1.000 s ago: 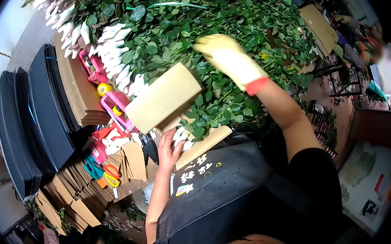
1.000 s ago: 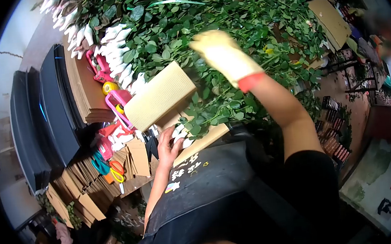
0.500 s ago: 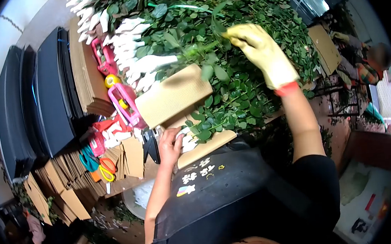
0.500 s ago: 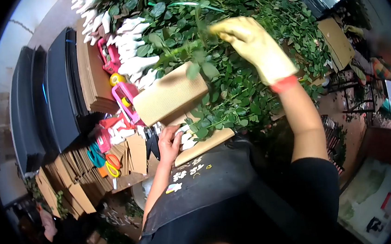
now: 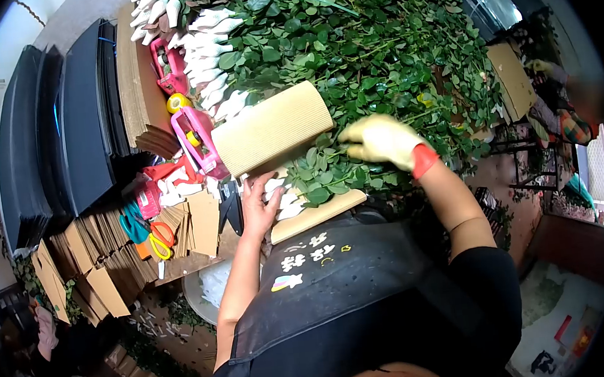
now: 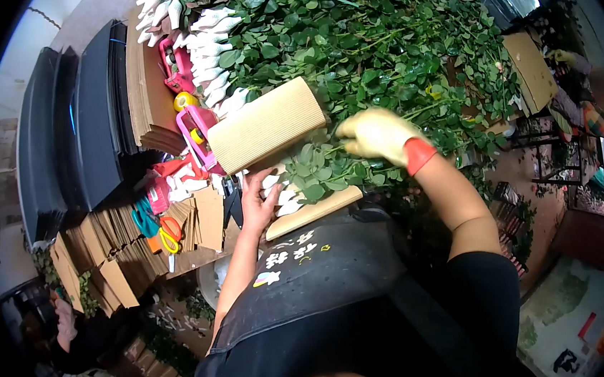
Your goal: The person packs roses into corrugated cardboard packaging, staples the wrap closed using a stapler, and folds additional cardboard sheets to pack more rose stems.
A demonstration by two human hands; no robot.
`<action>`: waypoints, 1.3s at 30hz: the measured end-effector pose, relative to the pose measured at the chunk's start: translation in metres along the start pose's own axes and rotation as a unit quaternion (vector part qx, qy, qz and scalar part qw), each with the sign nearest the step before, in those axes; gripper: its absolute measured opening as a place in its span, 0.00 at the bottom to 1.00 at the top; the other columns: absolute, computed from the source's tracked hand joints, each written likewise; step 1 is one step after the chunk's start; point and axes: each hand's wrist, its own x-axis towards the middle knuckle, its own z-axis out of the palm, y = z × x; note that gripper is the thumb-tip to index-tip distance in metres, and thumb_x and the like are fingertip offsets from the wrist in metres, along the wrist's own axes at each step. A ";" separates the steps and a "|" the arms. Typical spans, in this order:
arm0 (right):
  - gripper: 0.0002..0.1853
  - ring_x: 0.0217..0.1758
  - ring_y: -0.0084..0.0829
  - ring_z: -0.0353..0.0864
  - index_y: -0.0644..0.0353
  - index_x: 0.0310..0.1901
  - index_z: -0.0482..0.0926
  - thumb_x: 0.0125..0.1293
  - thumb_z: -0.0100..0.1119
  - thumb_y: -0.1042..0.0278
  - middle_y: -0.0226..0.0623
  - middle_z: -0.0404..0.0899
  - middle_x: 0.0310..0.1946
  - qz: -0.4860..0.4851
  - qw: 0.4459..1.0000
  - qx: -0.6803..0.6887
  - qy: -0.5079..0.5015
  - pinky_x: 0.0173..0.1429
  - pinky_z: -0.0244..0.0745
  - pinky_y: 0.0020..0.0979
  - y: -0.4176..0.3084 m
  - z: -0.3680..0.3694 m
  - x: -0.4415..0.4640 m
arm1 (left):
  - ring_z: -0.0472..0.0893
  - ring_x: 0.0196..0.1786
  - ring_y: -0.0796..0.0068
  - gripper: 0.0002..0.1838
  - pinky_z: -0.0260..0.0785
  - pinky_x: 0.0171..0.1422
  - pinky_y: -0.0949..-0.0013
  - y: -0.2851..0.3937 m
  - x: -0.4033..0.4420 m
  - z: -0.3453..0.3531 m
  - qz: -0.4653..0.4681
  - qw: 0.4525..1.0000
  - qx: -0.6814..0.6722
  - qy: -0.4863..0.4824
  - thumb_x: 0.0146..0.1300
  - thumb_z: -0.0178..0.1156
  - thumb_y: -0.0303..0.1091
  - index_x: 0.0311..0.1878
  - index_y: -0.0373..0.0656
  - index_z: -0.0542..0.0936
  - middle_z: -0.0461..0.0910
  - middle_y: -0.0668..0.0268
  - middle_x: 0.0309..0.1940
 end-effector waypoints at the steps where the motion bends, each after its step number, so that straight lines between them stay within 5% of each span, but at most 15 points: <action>1: 0.16 0.56 0.46 0.87 0.54 0.59 0.86 0.74 0.63 0.62 0.44 0.88 0.53 0.077 0.996 0.015 -0.038 0.62 0.83 0.46 -0.002 -0.025 0.006 | 0.78 0.63 0.48 0.33 0.76 0.64 0.54 -0.001 -0.001 0.000 0.024 0.999 0.018 0.023 0.64 0.75 0.35 0.71 0.42 0.75 0.74 0.48 0.63; 3: 0.17 0.56 0.44 0.88 0.54 0.62 0.84 0.75 0.61 0.63 0.43 0.88 0.55 0.124 0.985 -0.073 0.090 0.64 0.83 0.44 -0.001 -0.052 0.030 | 0.75 0.66 0.43 0.31 0.72 0.69 0.51 -0.001 -0.003 0.006 0.075 0.993 0.050 0.070 0.66 0.73 0.35 0.71 0.42 0.74 0.70 0.44 0.66; 6: 0.19 0.67 0.43 0.83 0.50 0.64 0.83 0.74 0.64 0.62 0.44 0.82 0.66 -0.011 0.935 -0.161 0.316 0.68 0.81 0.42 0.030 -0.025 0.089 | 0.70 0.69 0.37 0.35 0.64 0.75 0.48 -0.008 -0.004 0.011 0.090 0.990 0.086 0.060 0.71 0.69 0.37 0.75 0.36 0.65 0.64 0.41 0.67; 9: 0.18 0.77 0.44 0.74 0.48 0.60 0.85 0.70 0.67 0.60 0.42 0.78 0.72 -0.034 0.949 -0.254 0.186 0.83 0.63 0.44 0.038 -0.005 0.112 | 0.71 0.68 0.43 0.31 0.63 0.76 0.51 -0.013 -0.006 0.011 0.061 0.996 0.012 0.056 0.74 0.64 0.38 0.72 0.36 0.63 0.65 0.42 0.66; 10: 0.13 0.77 0.42 0.74 0.48 0.52 0.89 0.68 0.67 0.60 0.39 0.83 0.66 -0.002 0.952 -0.254 0.171 0.84 0.60 0.44 0.043 0.002 0.119 | 0.72 0.67 0.45 0.29 0.65 0.74 0.52 -0.009 -0.006 0.007 0.043 0.998 0.008 0.037 0.75 0.62 0.38 0.71 0.36 0.64 0.67 0.43 0.65; 11: 0.08 0.71 0.42 0.78 0.50 0.43 0.91 0.66 0.65 0.63 0.36 0.87 0.58 -0.032 0.946 -0.203 0.253 0.79 0.67 0.42 0.054 0.006 0.121 | 0.73 0.66 0.48 0.26 0.66 0.73 0.53 -0.007 -0.006 0.004 0.021 1.000 0.002 0.022 0.77 0.60 0.38 0.70 0.35 0.65 0.69 0.44 0.64; 14: 0.10 0.48 0.48 0.87 0.56 0.44 0.90 0.65 0.63 0.66 0.43 0.88 0.42 0.090 0.942 -0.105 0.307 0.53 0.83 0.46 0.056 -0.045 0.088 | 0.81 0.46 0.68 0.18 0.75 0.52 0.66 -0.004 -0.003 0.011 -0.063 0.989 -0.109 0.074 0.75 0.64 0.34 0.62 0.38 0.77 0.81 0.59 0.46; 15: 0.11 0.51 0.49 0.87 0.58 0.48 0.88 0.69 0.62 0.69 0.47 0.88 0.45 0.124 0.921 -0.111 0.352 0.56 0.83 0.43 0.082 -0.045 0.075 | 0.81 0.39 0.79 0.16 0.76 0.44 0.72 -0.005 0.000 0.014 -0.069 0.983 -0.139 0.099 0.73 0.67 0.32 0.61 0.39 0.80 0.83 0.65 0.41; 21: 0.13 0.61 0.32 0.85 0.62 0.57 0.86 0.75 0.64 0.71 0.37 0.87 0.59 0.075 0.872 0.177 0.450 0.65 0.79 0.37 0.034 -0.076 -0.031 | 0.82 0.39 0.80 0.16 0.77 0.46 0.73 -0.007 0.005 0.027 -0.007 0.979 -0.117 0.168 0.68 0.73 0.31 0.56 0.39 0.86 0.86 0.68 0.41; 25: 0.14 0.66 0.33 0.85 0.52 0.56 0.87 0.73 0.60 0.76 0.37 0.88 0.58 0.020 0.906 0.269 0.326 0.73 0.79 0.43 -0.005 -0.039 -0.061 | 0.84 0.42 0.73 0.21 0.78 0.49 0.70 0.006 -0.002 0.022 0.067 0.980 -0.074 0.175 0.64 0.76 0.33 0.58 0.40 0.85 0.85 0.66 0.42; 26: 0.16 0.64 0.38 0.86 0.55 0.54 0.88 0.68 0.61 0.81 0.38 0.89 0.55 -0.062 0.915 0.198 0.346 0.72 0.80 0.42 -0.020 -0.023 -0.050 | 0.85 0.43 0.72 0.22 0.78 0.49 0.69 0.002 -0.001 0.023 0.078 0.979 -0.059 0.179 0.63 0.77 0.34 0.59 0.41 0.85 0.85 0.65 0.43; 29: 0.14 0.57 0.46 0.88 0.61 0.47 0.89 0.58 0.67 0.81 0.46 0.90 0.51 -0.034 0.967 0.085 0.239 0.65 0.82 0.42 -0.022 0.030 -0.007 | 0.84 0.47 0.71 0.25 0.78 0.54 0.68 -0.009 -0.002 0.027 0.000 0.989 -0.014 0.148 0.60 0.78 0.33 0.59 0.40 0.84 0.84 0.62 0.49; 34: 0.20 0.72 0.49 0.75 0.57 0.55 0.87 0.60 0.72 0.68 0.49 0.78 0.68 -0.004 0.959 -0.214 0.185 0.77 0.68 0.47 -0.039 0.039 0.003 | 0.82 0.40 0.71 0.21 0.76 0.47 0.68 -0.003 -0.002 0.023 0.065 0.976 -0.075 0.192 0.63 0.76 0.34 0.56 0.37 0.84 0.82 0.63 0.44; 38: 0.11 0.47 0.47 0.89 0.58 0.51 0.87 0.70 0.65 0.66 0.46 0.89 0.46 -0.030 0.989 -0.041 0.137 0.55 0.83 0.45 -0.102 -0.008 -0.010 | 0.80 0.39 0.71 0.17 0.76 0.46 0.70 -0.001 0.005 0.022 0.005 0.981 -0.068 0.180 0.63 0.75 0.33 0.51 0.36 0.85 0.80 0.63 0.42; 39: 0.15 0.46 0.48 0.90 0.53 0.57 0.85 0.75 0.63 0.59 0.44 0.90 0.42 -0.046 0.989 0.010 0.140 0.57 0.83 0.44 -0.113 -0.004 -0.011 | 0.81 0.39 0.71 0.17 0.76 0.46 0.69 -0.001 0.007 0.025 0.007 0.979 -0.065 0.193 0.63 0.75 0.33 0.51 0.36 0.84 0.80 0.63 0.42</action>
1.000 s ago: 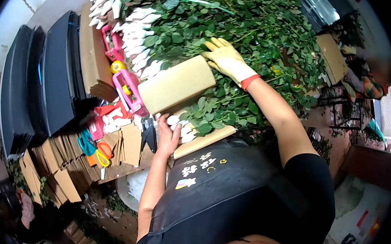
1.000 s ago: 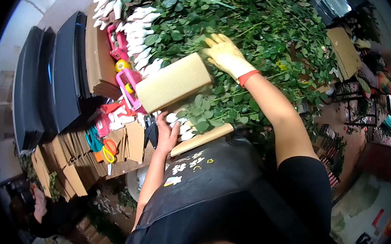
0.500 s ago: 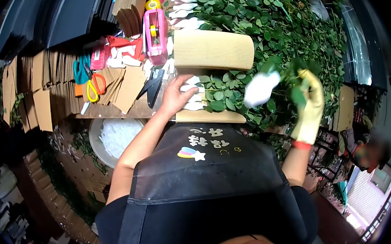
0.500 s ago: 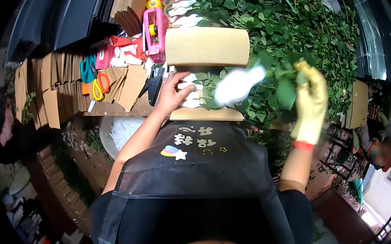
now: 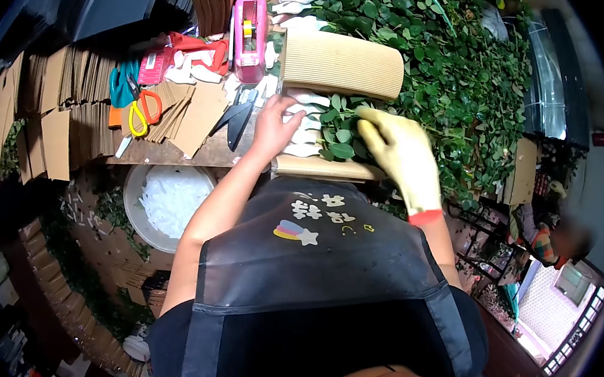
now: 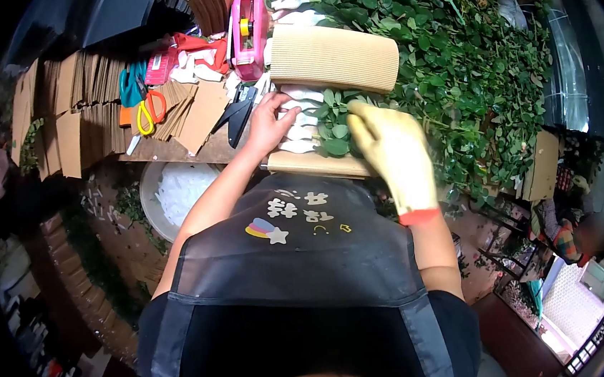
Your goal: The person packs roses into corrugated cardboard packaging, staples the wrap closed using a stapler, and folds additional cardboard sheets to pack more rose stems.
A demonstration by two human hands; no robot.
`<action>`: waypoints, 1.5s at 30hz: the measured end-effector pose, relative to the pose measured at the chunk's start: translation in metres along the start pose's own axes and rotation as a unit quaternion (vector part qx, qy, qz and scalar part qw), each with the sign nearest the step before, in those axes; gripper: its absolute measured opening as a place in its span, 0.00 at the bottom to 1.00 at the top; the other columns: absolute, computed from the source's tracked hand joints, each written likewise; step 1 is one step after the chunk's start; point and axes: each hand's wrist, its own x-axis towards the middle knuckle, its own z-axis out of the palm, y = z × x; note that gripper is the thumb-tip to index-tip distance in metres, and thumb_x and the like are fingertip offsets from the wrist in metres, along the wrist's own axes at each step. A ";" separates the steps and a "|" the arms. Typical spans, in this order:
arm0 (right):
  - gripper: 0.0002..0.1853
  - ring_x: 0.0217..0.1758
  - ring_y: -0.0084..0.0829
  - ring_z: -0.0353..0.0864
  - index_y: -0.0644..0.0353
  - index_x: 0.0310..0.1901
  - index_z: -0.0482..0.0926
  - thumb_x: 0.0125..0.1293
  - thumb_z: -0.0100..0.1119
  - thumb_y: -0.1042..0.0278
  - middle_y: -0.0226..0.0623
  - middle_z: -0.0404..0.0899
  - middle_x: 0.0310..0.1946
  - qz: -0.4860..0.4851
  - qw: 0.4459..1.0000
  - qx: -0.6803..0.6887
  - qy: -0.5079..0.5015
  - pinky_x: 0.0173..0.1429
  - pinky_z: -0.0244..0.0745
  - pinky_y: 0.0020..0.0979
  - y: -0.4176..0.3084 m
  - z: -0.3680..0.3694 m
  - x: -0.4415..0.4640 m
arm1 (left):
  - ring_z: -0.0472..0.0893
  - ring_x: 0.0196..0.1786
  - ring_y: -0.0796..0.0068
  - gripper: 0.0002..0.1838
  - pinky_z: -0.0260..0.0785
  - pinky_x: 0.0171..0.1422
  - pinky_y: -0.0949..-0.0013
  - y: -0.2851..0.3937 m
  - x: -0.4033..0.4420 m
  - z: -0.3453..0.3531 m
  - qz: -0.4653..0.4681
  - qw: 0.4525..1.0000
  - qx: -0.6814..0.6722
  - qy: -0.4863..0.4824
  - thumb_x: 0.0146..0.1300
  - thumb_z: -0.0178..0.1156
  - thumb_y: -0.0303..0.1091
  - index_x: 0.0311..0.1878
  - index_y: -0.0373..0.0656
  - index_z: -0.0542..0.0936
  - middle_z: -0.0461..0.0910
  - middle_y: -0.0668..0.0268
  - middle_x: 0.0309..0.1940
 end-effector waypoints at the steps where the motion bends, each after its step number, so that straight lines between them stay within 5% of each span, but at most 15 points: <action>1: 0.16 0.46 0.48 0.90 0.54 0.56 0.85 0.75 0.61 0.55 0.45 0.90 0.42 0.017 0.999 -0.015 -0.023 0.56 0.82 0.45 -0.014 0.010 0.006 | 0.81 0.39 0.70 0.16 0.76 0.46 0.69 0.000 0.001 0.004 0.004 1.000 0.002 0.014 0.62 0.75 0.33 0.50 0.36 0.84 0.80 0.63 0.41; 5: 0.21 0.52 0.51 0.89 0.57 0.55 0.84 0.77 0.57 0.48 0.52 0.90 0.44 0.085 0.964 -0.148 -0.204 0.60 0.80 0.50 0.014 0.076 0.057 | 0.85 0.44 0.59 0.16 0.78 0.51 0.59 0.004 0.001 0.004 -0.025 0.999 0.009 0.025 0.63 0.74 0.36 0.47 0.35 0.83 0.82 0.56 0.45; 10: 0.22 0.53 0.51 0.88 0.57 0.51 0.87 0.79 0.53 0.46 0.52 0.89 0.45 0.092 0.964 -0.139 -0.208 0.62 0.78 0.49 0.021 0.085 0.064 | 0.86 0.45 0.48 0.18 0.77 0.52 0.52 0.019 0.014 -0.020 -0.042 0.998 0.024 -0.028 0.69 0.69 0.44 0.42 0.35 0.83 0.87 0.51 0.39; 11: 0.22 0.54 0.51 0.88 0.57 0.51 0.87 0.79 0.52 0.46 0.52 0.89 0.45 0.090 0.964 -0.142 -0.207 0.62 0.79 0.49 0.020 0.085 0.064 | 0.87 0.38 0.55 0.19 0.77 0.47 0.59 0.016 0.018 -0.020 -0.035 0.998 0.055 -0.025 0.71 0.67 0.45 0.41 0.35 0.84 0.86 0.52 0.33; 14: 0.21 0.53 0.51 0.88 0.55 0.51 0.87 0.80 0.52 0.46 0.50 0.89 0.45 0.089 0.961 -0.154 -0.214 0.62 0.79 0.48 0.019 0.086 0.068 | 0.86 0.37 0.51 0.18 0.77 0.46 0.58 0.017 0.018 -0.018 -0.063 0.996 0.059 -0.018 0.71 0.67 0.44 0.38 0.35 0.84 0.85 0.51 0.31; 21: 0.19 0.51 0.50 0.88 0.53 0.49 0.88 0.78 0.54 0.48 0.49 0.89 0.42 0.085 0.962 -0.163 -0.202 0.59 0.80 0.48 0.029 0.097 0.067 | 0.83 0.46 0.45 0.13 0.75 0.56 0.51 0.015 0.022 -0.005 -0.014 0.991 0.122 0.060 0.67 0.68 0.40 0.37 0.37 0.85 0.84 0.51 0.44; 24: 0.19 0.50 0.51 0.88 0.53 0.48 0.88 0.78 0.55 0.48 0.49 0.89 0.42 0.079 0.965 -0.160 -0.193 0.59 0.80 0.49 0.030 0.098 0.065 | 0.82 0.41 0.53 0.12 0.75 0.53 0.56 0.011 0.017 0.001 -0.022 0.995 0.070 0.074 0.68 0.67 0.36 0.37 0.35 0.84 0.81 0.54 0.42; 29: 0.19 0.51 0.52 0.88 0.54 0.49 0.88 0.78 0.55 0.48 0.51 0.89 0.43 0.061 0.973 -0.159 -0.158 0.59 0.80 0.49 0.032 0.099 0.062 | 0.80 0.41 0.76 0.10 0.72 0.52 0.69 -0.009 0.005 -0.023 -0.206 0.932 -0.253 0.156 0.68 0.64 0.31 0.32 0.35 0.81 0.82 0.64 0.42; 32: 0.21 0.52 0.53 0.88 0.55 0.51 0.88 0.78 0.54 0.47 0.52 0.88 0.44 0.075 0.966 -0.137 -0.208 0.60 0.80 0.49 0.026 0.086 0.066 | 0.79 0.40 0.81 0.10 0.72 0.49 0.70 -0.030 0.010 -0.056 -0.044 0.937 -0.211 0.276 0.68 0.62 0.29 0.29 0.37 0.79 0.84 0.66 0.38; 35: 0.22 0.54 0.54 0.87 0.59 0.53 0.87 0.76 0.57 0.47 0.54 0.88 0.46 0.089 0.966 -0.096 -0.224 0.62 0.79 0.49 0.013 0.071 0.066 | 0.83 0.39 0.73 0.10 0.76 0.50 0.67 -0.029 0.003 -0.072 -0.246 0.953 -0.176 -0.013 0.70 0.62 0.34 0.33 0.38 0.81 0.86 0.64 0.33; 37: 0.22 0.54 0.54 0.87 0.58 0.54 0.87 0.75 0.60 0.48 0.54 0.88 0.47 0.085 0.970 -0.098 -0.205 0.62 0.79 0.48 0.013 0.075 0.066 | 0.84 0.39 0.74 0.15 0.75 0.47 0.67 -0.016 0.004 -0.050 -0.245 0.964 -0.074 -0.076 0.71 0.66 0.41 0.35 0.38 0.83 0.87 0.60 0.33; 38: 0.22 0.54 0.53 0.87 0.57 0.54 0.87 0.74 0.62 0.47 0.54 0.88 0.47 0.087 0.971 -0.106 -0.197 0.61 0.79 0.47 0.016 0.081 0.065 | 0.84 0.36 0.75 0.17 0.75 0.43 0.68 -0.015 0.001 -0.035 -0.167 0.984 0.013 -0.056 0.71 0.68 0.44 0.36 0.37 0.83 0.87 0.60 0.30; 45: 0.19 0.48 0.52 0.88 0.56 0.51 0.88 0.73 0.65 0.49 0.52 0.89 0.41 0.051 0.977 -0.151 -0.139 0.56 0.81 0.47 0.028 0.100 0.058 | 0.76 0.28 0.81 0.20 0.72 0.38 0.68 -0.016 -0.002 -0.004 -0.162 0.983 -0.088 -0.013 0.68 0.72 0.47 0.33 0.37 0.85 0.80 0.66 0.21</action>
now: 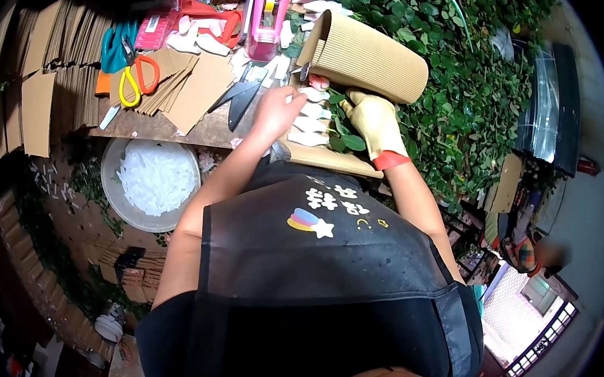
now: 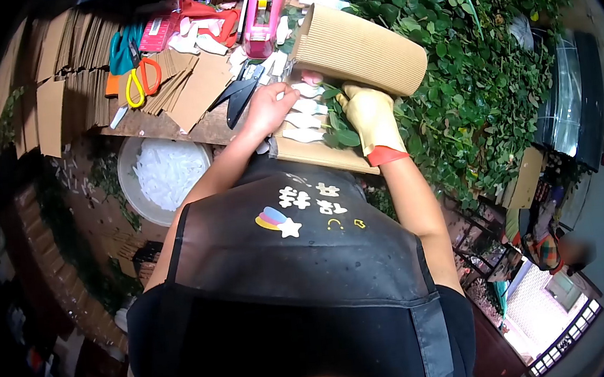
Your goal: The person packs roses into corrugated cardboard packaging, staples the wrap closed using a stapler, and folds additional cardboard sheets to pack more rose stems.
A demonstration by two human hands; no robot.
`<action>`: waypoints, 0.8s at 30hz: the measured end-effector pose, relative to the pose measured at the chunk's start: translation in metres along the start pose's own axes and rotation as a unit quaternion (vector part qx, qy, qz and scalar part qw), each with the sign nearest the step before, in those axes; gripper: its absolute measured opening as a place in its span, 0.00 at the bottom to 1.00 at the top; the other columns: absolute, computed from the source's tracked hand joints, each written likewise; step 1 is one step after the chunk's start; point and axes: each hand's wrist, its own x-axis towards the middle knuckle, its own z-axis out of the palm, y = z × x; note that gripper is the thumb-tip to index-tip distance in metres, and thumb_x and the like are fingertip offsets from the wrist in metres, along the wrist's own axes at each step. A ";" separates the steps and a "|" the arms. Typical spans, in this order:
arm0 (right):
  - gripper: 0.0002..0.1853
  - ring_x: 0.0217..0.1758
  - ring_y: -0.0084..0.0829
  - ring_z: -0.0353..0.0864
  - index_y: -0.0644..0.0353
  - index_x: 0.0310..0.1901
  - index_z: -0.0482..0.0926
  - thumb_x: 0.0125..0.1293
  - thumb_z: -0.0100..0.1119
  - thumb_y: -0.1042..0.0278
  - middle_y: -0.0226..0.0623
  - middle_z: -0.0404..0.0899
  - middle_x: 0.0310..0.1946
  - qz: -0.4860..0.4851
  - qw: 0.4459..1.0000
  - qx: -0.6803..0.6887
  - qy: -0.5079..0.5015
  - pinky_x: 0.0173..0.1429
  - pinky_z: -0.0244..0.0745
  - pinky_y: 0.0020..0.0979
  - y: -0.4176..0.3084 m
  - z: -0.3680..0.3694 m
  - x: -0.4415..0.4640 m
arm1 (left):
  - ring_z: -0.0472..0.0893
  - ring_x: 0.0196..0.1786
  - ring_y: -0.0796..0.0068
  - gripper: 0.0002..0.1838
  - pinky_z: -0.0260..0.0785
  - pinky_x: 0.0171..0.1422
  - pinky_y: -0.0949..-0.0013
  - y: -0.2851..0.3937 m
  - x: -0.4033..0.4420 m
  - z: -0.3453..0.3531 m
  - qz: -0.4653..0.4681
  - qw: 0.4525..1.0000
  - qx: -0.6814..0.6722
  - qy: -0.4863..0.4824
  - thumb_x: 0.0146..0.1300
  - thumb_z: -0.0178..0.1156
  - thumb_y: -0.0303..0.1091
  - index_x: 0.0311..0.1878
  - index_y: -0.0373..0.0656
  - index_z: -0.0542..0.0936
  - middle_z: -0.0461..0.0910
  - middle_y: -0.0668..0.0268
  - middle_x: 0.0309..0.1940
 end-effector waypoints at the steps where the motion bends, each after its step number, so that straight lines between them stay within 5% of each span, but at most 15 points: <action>1: 0.19 0.48 0.52 0.88 0.56 0.51 0.88 0.73 0.65 0.49 0.52 0.89 0.40 0.000 1.000 -0.003 -0.005 0.56 0.81 0.47 -0.001 -0.001 0.001 | 0.76 0.28 0.81 0.20 0.72 0.38 0.68 0.000 0.000 0.001 0.014 1.000 -0.005 0.023 0.68 0.71 0.47 0.33 0.36 0.85 0.81 0.66 0.21; 4: 0.18 0.47 0.53 0.88 0.55 0.51 0.88 0.73 0.65 0.49 0.52 0.88 0.39 -0.004 1.000 -0.006 0.000 0.54 0.82 0.47 0.001 0.001 0.000 | 0.79 0.30 0.78 0.20 0.73 0.40 0.67 0.005 0.002 -0.004 -0.044 0.998 -0.003 0.034 0.67 0.71 0.47 0.33 0.37 0.85 0.83 0.63 0.23; 7: 0.18 0.48 0.52 0.88 0.55 0.50 0.88 0.74 0.63 0.49 0.51 0.89 0.39 -0.004 1.000 -0.004 0.008 0.56 0.81 0.47 0.001 0.003 0.001 | 0.86 0.32 0.54 0.24 0.76 0.43 0.57 0.025 -0.005 -0.017 -0.049 0.998 0.033 0.002 0.64 0.71 0.53 0.33 0.36 0.86 0.84 0.50 0.25; 11: 0.18 0.53 0.50 0.88 0.56 0.50 0.87 0.77 0.59 0.50 0.51 0.89 0.44 0.018 0.999 -0.015 -0.044 0.60 0.80 0.46 -0.003 0.000 0.003 | 0.87 0.38 0.48 0.24 0.76 0.46 0.53 0.011 0.001 -0.002 0.003 0.998 0.059 0.012 0.66 0.69 0.53 0.36 0.35 0.86 0.86 0.47 0.32; 12: 0.18 0.53 0.50 0.88 0.57 0.51 0.87 0.77 0.58 0.50 0.51 0.89 0.44 0.016 0.998 -0.023 -0.050 0.60 0.80 0.46 -0.003 0.000 0.004 | 0.83 0.30 0.74 0.16 0.75 0.40 0.65 0.008 0.002 0.003 0.017 0.998 0.058 0.029 0.68 0.71 0.43 0.36 0.37 0.88 0.85 0.60 0.25; 15: 0.17 0.52 0.50 0.88 0.57 0.49 0.87 0.77 0.58 0.51 0.51 0.89 0.43 -0.002 1.000 -0.027 -0.015 0.59 0.80 0.48 0.004 0.009 0.002 | 0.81 0.29 0.76 0.12 0.73 0.38 0.67 0.004 -0.001 0.011 0.056 0.995 0.039 0.069 0.68 0.70 0.38 0.36 0.37 0.88 0.86 0.63 0.24; 18: 0.20 0.50 0.51 0.89 0.55 0.54 0.88 0.74 0.62 0.49 0.51 0.90 0.42 -0.006 0.999 -0.029 -0.026 0.58 0.81 0.47 0.005 0.009 0.005 | 0.80 0.29 0.77 0.11 0.72 0.38 0.69 0.016 -0.003 0.002 -0.082 0.985 -0.131 0.072 0.67 0.68 0.35 0.32 0.37 0.88 0.87 0.66 0.26; 19: 0.19 0.50 0.51 0.89 0.55 0.54 0.88 0.74 0.62 0.49 0.51 0.90 0.42 -0.006 0.999 -0.030 -0.025 0.58 0.81 0.48 0.004 0.009 0.005 | 0.76 0.24 0.80 0.11 0.67 0.32 0.73 0.010 0.001 0.003 -0.046 0.969 -0.208 0.122 0.68 0.66 0.34 0.31 0.39 0.86 0.85 0.70 0.26; 21: 0.19 0.50 0.51 0.89 0.55 0.54 0.88 0.74 0.62 0.50 0.51 0.89 0.42 -0.007 0.999 -0.034 -0.025 0.58 0.81 0.48 0.003 0.006 0.004 | 0.70 0.20 0.85 0.09 0.60 0.26 0.77 0.015 0.000 -0.018 -0.118 0.931 -0.293 0.182 0.71 0.65 0.34 0.33 0.42 0.84 0.81 0.72 0.25; 22: 0.17 0.50 0.50 0.89 0.55 0.47 0.87 0.75 0.60 0.50 0.52 0.89 0.40 -0.014 1.000 -0.018 0.000 0.57 0.81 0.49 0.008 0.013 0.003 | 0.67 0.19 0.87 0.09 0.57 0.24 0.77 0.013 0.006 -0.038 -0.082 0.930 -0.297 0.201 0.72 0.64 0.33 0.34 0.43 0.83 0.79 0.74 0.25; 24: 0.19 0.50 0.51 0.89 0.57 0.51 0.87 0.75 0.60 0.49 0.53 0.89 0.41 -0.002 1.000 -0.004 -0.020 0.57 0.81 0.49 0.005 0.003 -0.002 | 0.66 0.20 0.88 0.10 0.56 0.24 0.77 0.016 0.006 -0.071 -0.045 0.951 -0.253 0.172 0.72 0.64 0.33 0.33 0.44 0.81 0.77 0.75 0.24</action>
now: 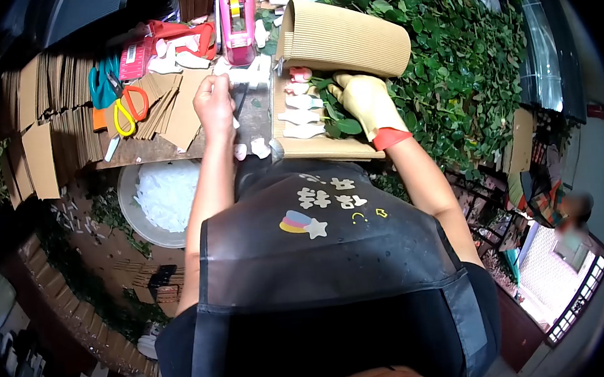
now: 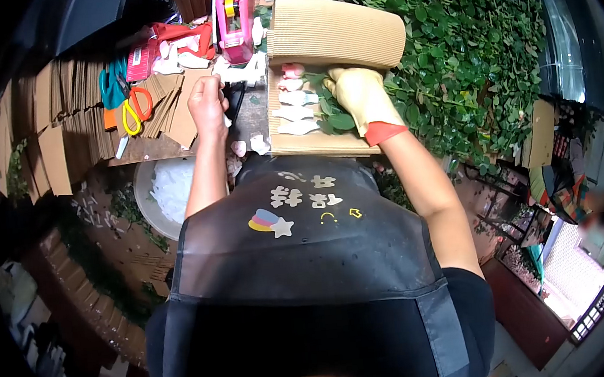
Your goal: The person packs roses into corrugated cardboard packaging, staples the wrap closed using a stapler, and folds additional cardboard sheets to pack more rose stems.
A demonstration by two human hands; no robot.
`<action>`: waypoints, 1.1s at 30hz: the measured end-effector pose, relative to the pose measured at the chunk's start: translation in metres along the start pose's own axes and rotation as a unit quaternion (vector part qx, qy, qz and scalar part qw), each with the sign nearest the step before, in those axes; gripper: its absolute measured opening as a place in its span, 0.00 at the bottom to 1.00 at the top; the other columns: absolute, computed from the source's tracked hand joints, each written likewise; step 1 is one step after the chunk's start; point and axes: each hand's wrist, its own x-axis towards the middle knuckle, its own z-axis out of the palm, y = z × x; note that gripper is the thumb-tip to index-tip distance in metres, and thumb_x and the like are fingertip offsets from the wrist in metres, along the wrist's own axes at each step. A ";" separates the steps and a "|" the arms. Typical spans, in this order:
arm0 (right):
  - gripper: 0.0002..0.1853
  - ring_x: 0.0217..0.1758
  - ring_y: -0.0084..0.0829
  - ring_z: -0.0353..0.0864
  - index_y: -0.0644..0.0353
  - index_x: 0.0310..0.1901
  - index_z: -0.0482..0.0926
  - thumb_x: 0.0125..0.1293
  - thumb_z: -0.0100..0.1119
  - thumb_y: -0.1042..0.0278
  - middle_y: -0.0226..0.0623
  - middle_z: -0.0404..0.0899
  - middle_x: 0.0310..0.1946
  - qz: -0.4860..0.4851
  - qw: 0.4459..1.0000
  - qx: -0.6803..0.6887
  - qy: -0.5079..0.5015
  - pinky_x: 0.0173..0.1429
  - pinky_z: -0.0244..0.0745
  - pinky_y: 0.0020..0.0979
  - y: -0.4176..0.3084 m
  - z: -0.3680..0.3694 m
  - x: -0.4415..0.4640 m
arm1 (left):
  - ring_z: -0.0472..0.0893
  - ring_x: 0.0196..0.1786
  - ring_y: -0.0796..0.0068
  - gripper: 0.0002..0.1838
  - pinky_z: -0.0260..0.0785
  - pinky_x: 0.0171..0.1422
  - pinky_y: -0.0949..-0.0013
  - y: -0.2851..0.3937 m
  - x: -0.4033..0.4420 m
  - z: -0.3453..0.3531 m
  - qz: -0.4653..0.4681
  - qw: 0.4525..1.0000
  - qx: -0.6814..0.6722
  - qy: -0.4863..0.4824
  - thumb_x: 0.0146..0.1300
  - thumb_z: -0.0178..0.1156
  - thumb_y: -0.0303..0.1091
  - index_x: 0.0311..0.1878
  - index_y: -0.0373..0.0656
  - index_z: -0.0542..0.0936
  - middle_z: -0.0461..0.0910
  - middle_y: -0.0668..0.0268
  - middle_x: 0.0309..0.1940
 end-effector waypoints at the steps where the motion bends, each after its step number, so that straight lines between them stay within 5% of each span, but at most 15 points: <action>1: 0.20 0.50 0.52 0.89 0.58 0.53 0.86 0.75 0.60 0.49 0.53 0.89 0.42 0.002 1.000 0.012 0.002 0.58 0.81 0.49 -0.004 -0.013 -0.006 | 0.68 0.22 0.88 0.11 0.59 0.26 0.75 0.008 -0.001 -0.009 -0.001 0.998 0.050 -0.043 0.71 0.65 0.34 0.30 0.44 0.80 0.78 0.75 0.24; 3: 0.23 0.51 0.52 0.88 0.60 0.59 0.83 0.75 0.59 0.50 0.54 0.89 0.44 0.017 0.997 0.070 -0.035 0.60 0.80 0.51 -0.009 -0.048 -0.026 | 0.75 0.34 0.82 0.12 0.71 0.42 0.70 -0.009 -0.004 -0.029 0.060 0.977 0.164 -0.119 0.68 0.65 0.33 0.29 0.41 0.76 0.76 0.73 0.26; 5: 0.21 0.50 0.51 0.88 0.59 0.58 0.83 0.76 0.59 0.51 0.52 0.89 0.43 0.010 0.994 0.090 0.060 0.58 0.80 0.49 -0.014 -0.064 -0.048 | 0.71 0.33 0.85 0.12 0.66 0.39 0.75 0.004 -0.021 -0.031 -0.014 0.947 0.266 -0.182 0.69 0.63 0.32 0.30 0.44 0.74 0.75 0.75 0.29; 9: 0.16 0.45 0.48 0.88 0.55 0.54 0.85 0.76 0.60 0.53 0.48 0.88 0.39 -0.040 0.983 0.180 0.021 0.53 0.81 0.46 -0.033 -0.081 -0.056 | 0.81 0.39 0.75 0.21 0.75 0.50 0.67 -0.014 -0.034 0.005 0.063 0.916 0.338 -0.207 0.66 0.73 0.50 0.36 0.39 0.82 0.83 0.64 0.33; 11: 0.15 0.44 0.48 0.89 0.55 0.49 0.86 0.75 0.61 0.53 0.47 0.88 0.37 -0.093 0.991 0.095 0.024 0.52 0.81 0.47 -0.032 -0.052 -0.045 | 0.84 0.42 0.72 0.22 0.76 0.52 0.66 -0.016 -0.031 0.022 0.063 0.887 0.396 -0.228 0.66 0.73 0.50 0.39 0.36 0.85 0.87 0.59 0.36; 15: 0.13 0.39 0.48 0.90 0.57 0.43 0.84 0.73 0.61 0.55 0.46 0.88 0.34 -0.103 0.994 -0.015 0.008 0.47 0.82 0.47 -0.024 -0.003 -0.019 | 0.84 0.39 0.75 0.20 0.76 0.50 0.67 -0.022 -0.024 0.035 0.014 0.899 0.325 -0.295 0.71 0.70 0.45 0.36 0.34 0.85 0.87 0.59 0.33; 21: 0.10 0.36 0.46 0.91 0.57 0.40 0.84 0.70 0.61 0.59 0.46 0.89 0.33 -0.121 0.989 -0.078 0.029 0.43 0.84 0.48 -0.027 0.016 -0.006 | 0.80 0.35 0.79 0.17 0.75 0.46 0.69 -0.038 -0.027 0.028 -0.021 0.954 0.210 -0.215 0.72 0.69 0.43 0.35 0.36 0.85 0.85 0.68 0.29; 26: 0.11 0.36 0.46 0.91 0.59 0.39 0.84 0.70 0.61 0.60 0.47 0.89 0.32 -0.128 0.988 -0.071 0.043 0.43 0.84 0.48 -0.025 0.021 -0.005 | 0.81 0.44 0.79 0.09 0.70 0.55 0.73 -0.045 -0.029 0.004 -0.034 0.988 0.008 -0.152 0.73 0.65 0.34 0.37 0.39 0.84 0.86 0.66 0.39; 27: 0.11 0.36 0.46 0.91 0.59 0.39 0.84 0.70 0.61 0.60 0.47 0.89 0.32 -0.124 0.989 -0.065 0.041 0.43 0.84 0.48 -0.023 0.020 -0.007 | 0.80 0.36 0.81 0.05 0.71 0.42 0.75 -0.020 -0.033 0.005 -0.045 0.997 -0.039 -0.050 0.70 0.64 0.30 0.36 0.41 0.83 0.85 0.70 0.35; 31: 0.13 0.37 0.49 0.89 0.59 0.40 0.83 0.74 0.59 0.57 0.47 0.87 0.31 -0.116 0.992 0.022 0.039 0.45 0.81 0.47 -0.029 -0.025 -0.031 | 0.81 0.41 0.78 0.11 0.74 0.48 0.72 -0.001 -0.018 -0.045 0.064 0.983 0.099 -0.138 0.72 0.63 0.30 0.31 0.43 0.77 0.85 0.64 0.40; 32: 0.13 0.39 0.47 0.89 0.58 0.43 0.84 0.74 0.63 0.55 0.47 0.87 0.33 -0.122 0.991 0.008 0.053 0.48 0.82 0.46 -0.036 -0.041 -0.038 | 0.81 0.39 0.80 0.10 0.74 0.45 0.71 -0.005 -0.022 -0.055 0.024 0.973 0.132 -0.189 0.69 0.65 0.30 0.31 0.42 0.77 0.84 0.66 0.37; 33: 0.15 0.41 0.48 0.89 0.57 0.44 0.85 0.74 0.63 0.52 0.46 0.88 0.34 -0.133 0.990 0.035 0.037 0.48 0.82 0.46 -0.038 -0.051 -0.040 | 0.82 0.40 0.79 0.11 0.75 0.48 0.69 0.008 -0.024 -0.056 -0.037 0.917 0.325 -0.227 0.66 0.67 0.35 0.33 0.39 0.78 0.85 0.64 0.37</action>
